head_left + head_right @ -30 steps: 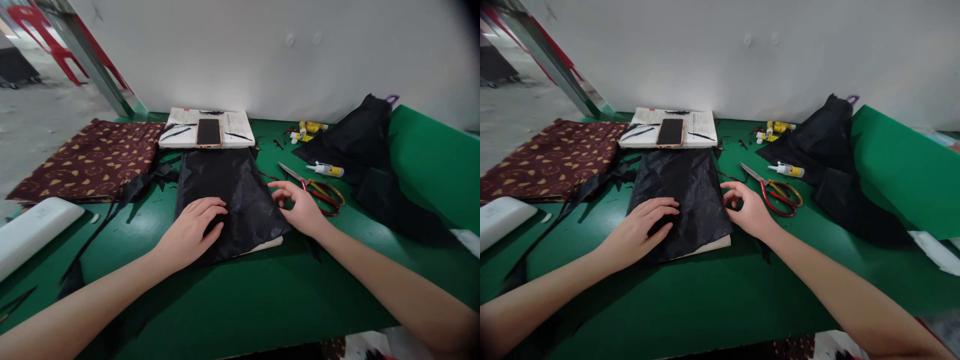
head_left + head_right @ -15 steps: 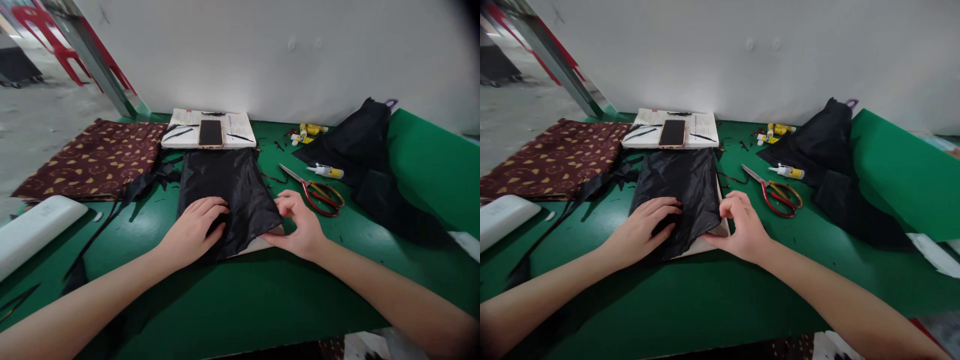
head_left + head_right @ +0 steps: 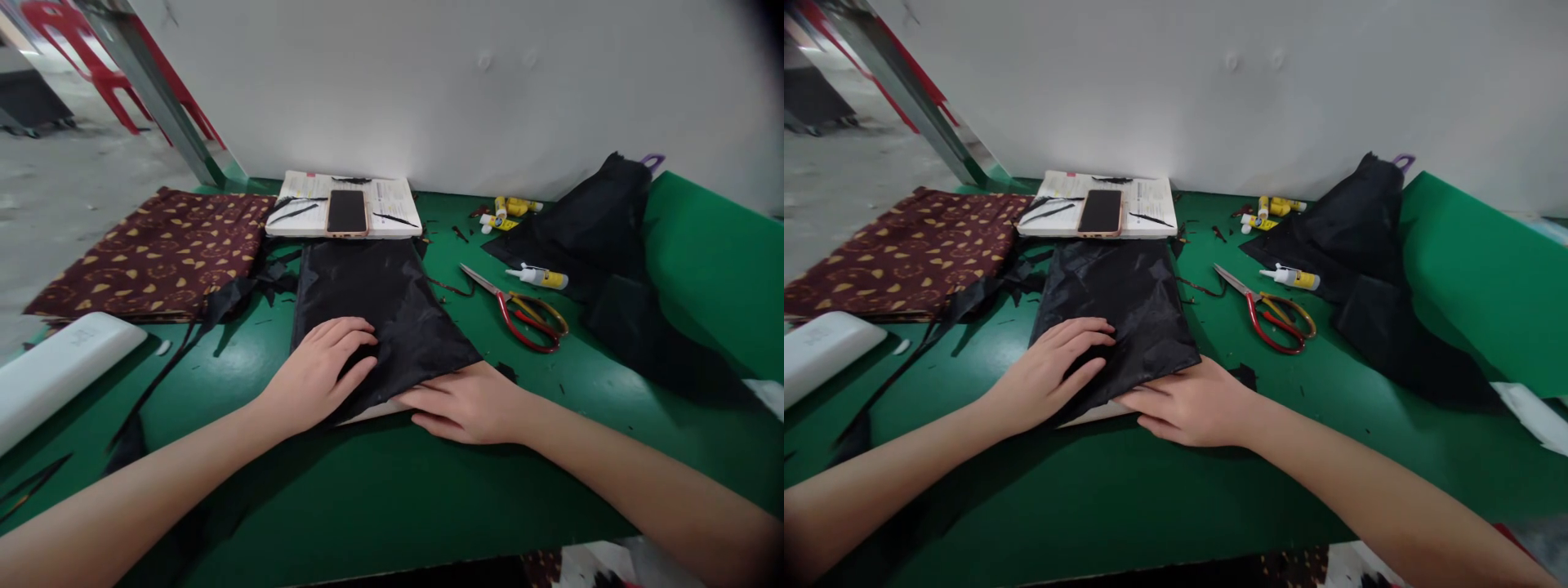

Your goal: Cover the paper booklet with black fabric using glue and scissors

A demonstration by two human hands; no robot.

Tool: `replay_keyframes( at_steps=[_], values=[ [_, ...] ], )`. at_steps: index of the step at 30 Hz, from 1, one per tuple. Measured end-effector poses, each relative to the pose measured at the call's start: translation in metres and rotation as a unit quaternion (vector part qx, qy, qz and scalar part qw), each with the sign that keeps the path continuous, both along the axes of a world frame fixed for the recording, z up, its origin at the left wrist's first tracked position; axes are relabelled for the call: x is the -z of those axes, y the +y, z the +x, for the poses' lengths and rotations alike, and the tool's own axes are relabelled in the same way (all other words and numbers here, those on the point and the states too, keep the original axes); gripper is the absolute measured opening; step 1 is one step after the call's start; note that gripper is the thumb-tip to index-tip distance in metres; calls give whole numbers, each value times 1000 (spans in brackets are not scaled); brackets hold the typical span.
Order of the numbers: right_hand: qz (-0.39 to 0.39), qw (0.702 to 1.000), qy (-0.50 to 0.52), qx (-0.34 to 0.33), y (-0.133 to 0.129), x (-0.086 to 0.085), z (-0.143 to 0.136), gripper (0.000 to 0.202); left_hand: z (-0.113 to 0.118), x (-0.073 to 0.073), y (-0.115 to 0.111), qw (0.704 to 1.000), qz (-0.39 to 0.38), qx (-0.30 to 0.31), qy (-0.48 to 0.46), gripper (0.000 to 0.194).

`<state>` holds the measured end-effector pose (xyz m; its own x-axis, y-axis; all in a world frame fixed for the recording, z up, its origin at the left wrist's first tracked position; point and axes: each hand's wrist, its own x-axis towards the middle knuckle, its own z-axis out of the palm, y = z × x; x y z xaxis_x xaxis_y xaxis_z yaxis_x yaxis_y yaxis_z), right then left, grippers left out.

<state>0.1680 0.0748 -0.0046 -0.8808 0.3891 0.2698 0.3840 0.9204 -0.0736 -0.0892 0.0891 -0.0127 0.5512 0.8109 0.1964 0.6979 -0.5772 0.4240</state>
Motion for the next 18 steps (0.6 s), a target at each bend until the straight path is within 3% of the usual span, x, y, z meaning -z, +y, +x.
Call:
replay_keyframes(
  at_steps=[7, 11, 18],
  values=[
    [-69, 995, -45, 56, -9, 4, -12, 47, -4, -4, -1, 998, -9, 30, -51, 36],
    [-71, 994, -24, 82, -11, 0, -15, 51, -3, -5, -1, 997, -13, 39, -67, 45],
    [-99, 991, 30, 79, -8, 0, -15, 62, -10, -17, 4, 993, -92, 31, -73, 33]
  ],
)
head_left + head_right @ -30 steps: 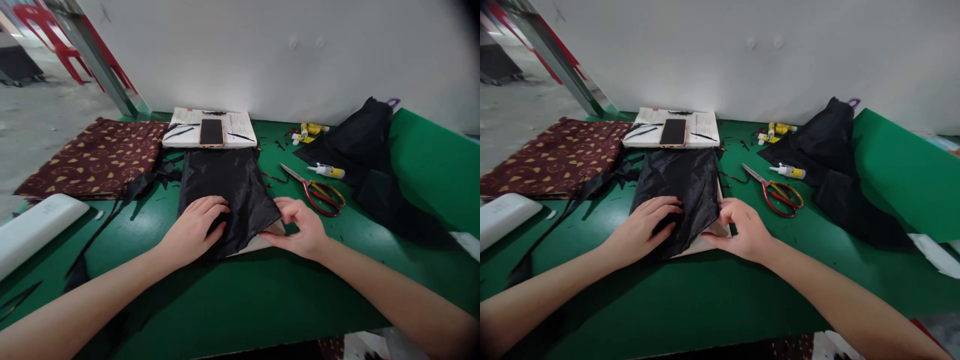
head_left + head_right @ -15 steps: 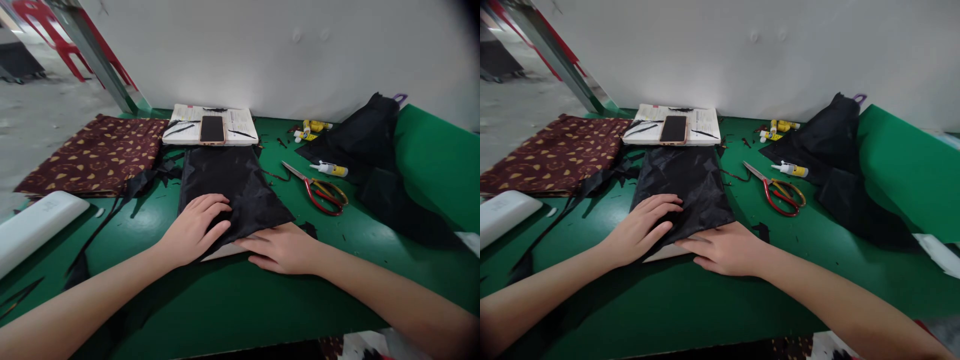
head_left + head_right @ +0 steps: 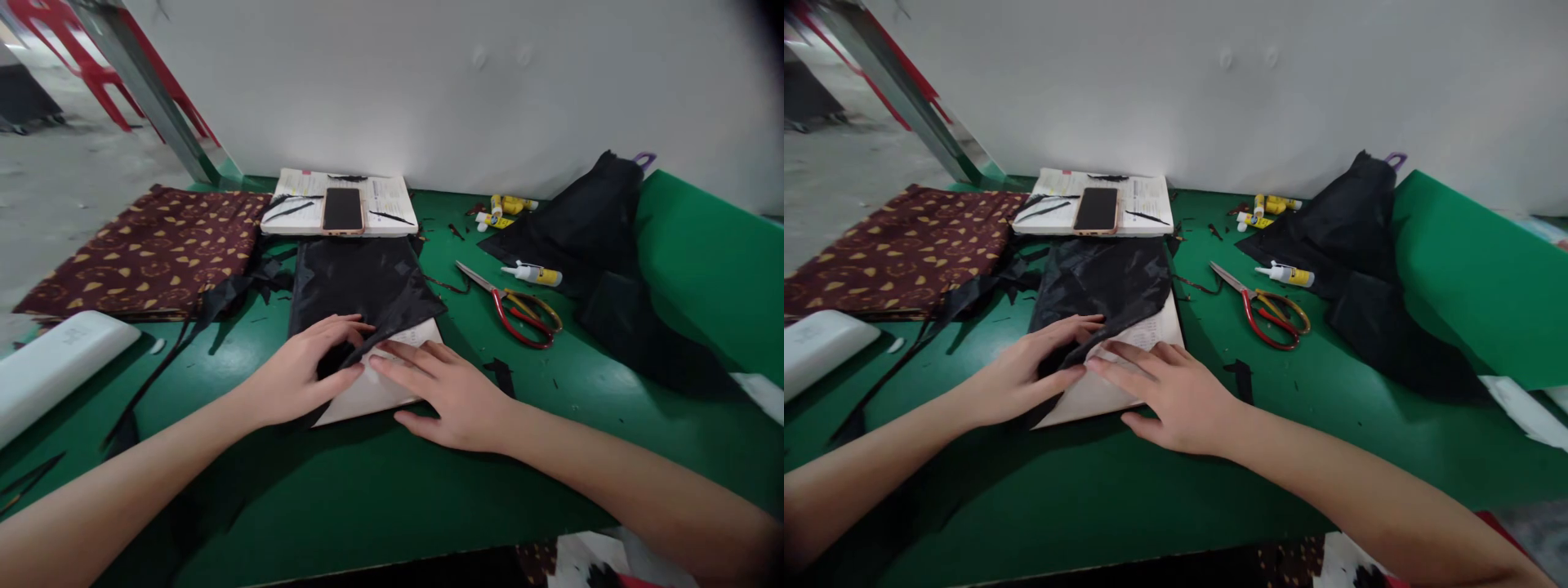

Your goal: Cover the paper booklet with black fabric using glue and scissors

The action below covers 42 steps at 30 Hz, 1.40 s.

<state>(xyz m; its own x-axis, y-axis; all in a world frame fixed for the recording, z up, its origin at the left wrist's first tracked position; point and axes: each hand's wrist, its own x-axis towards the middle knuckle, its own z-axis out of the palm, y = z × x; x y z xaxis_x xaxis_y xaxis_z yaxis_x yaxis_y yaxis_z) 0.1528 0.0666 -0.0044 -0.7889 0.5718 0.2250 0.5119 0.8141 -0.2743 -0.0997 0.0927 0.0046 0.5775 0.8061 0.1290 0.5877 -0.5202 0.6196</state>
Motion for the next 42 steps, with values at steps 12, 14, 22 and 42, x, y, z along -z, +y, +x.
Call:
replay_keyframes(
  at_steps=[12, 14, 22, 42],
  values=[
    [-62, 996, 66, 19, 3, 5, 3, 52, -13, -7, 11, 982, -147, -103, -58, 24],
    [-42, 997, 59, 29, 5, 5, 4, 51, -13, -7, 11, 981, -155, -99, -61, 24],
    [13, 996, -6, 84, 19, -2, 16, 72, -9, -5, 6, 982, -137, -109, -68, 23],
    [75, 992, -77, 71, 12, -4, 19, 70, -6, 10, -4, 972, -83, -202, -86, 31]
  ],
)
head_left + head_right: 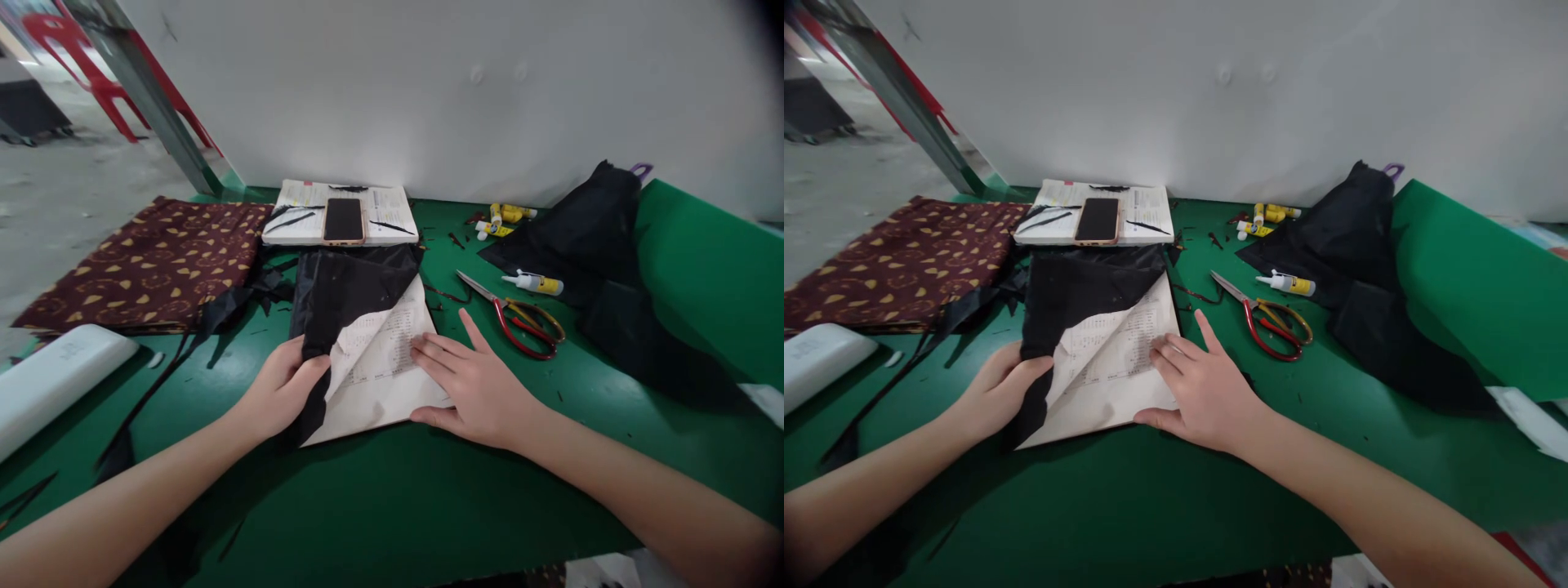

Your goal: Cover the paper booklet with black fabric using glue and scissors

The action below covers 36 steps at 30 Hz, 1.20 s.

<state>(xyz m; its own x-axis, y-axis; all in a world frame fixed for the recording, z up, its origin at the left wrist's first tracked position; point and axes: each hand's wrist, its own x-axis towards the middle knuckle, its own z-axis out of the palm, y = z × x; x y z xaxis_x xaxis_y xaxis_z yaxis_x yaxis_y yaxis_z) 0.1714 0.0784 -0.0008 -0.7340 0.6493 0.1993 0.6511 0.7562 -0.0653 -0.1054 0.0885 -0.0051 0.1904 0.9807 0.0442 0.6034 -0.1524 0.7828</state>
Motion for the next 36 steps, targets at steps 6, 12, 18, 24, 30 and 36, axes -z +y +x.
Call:
replay_keyframes(
  at_steps=[6, 12, 18, 24, 30, 36],
  values=[
    [53, 998, 42, 7, -2, 3, -1, 60, -1, 5, -2, 998, 49, -24, -19, 33],
    [65, 995, 73, 7, 1, 3, 0, 49, -2, 2, -11, 995, 57, -76, -32, 32],
    [55, 992, 108, 20, 5, 2, -1, 36, -4, -4, -24, 988, 63, -135, -38, 33],
    [53, 991, 123, 26, 8, 3, -1, 33, -8, -4, -25, 976, 54, -201, -60, 32],
    [55, 990, 129, 22, 8, 5, -1, 31, -11, 2, -26, 968, 66, -233, -70, 31],
    [49, 990, 133, 25, 9, 3, -1, 28, -11, 6, -29, 964, 100, -237, -66, 32]
  ],
)
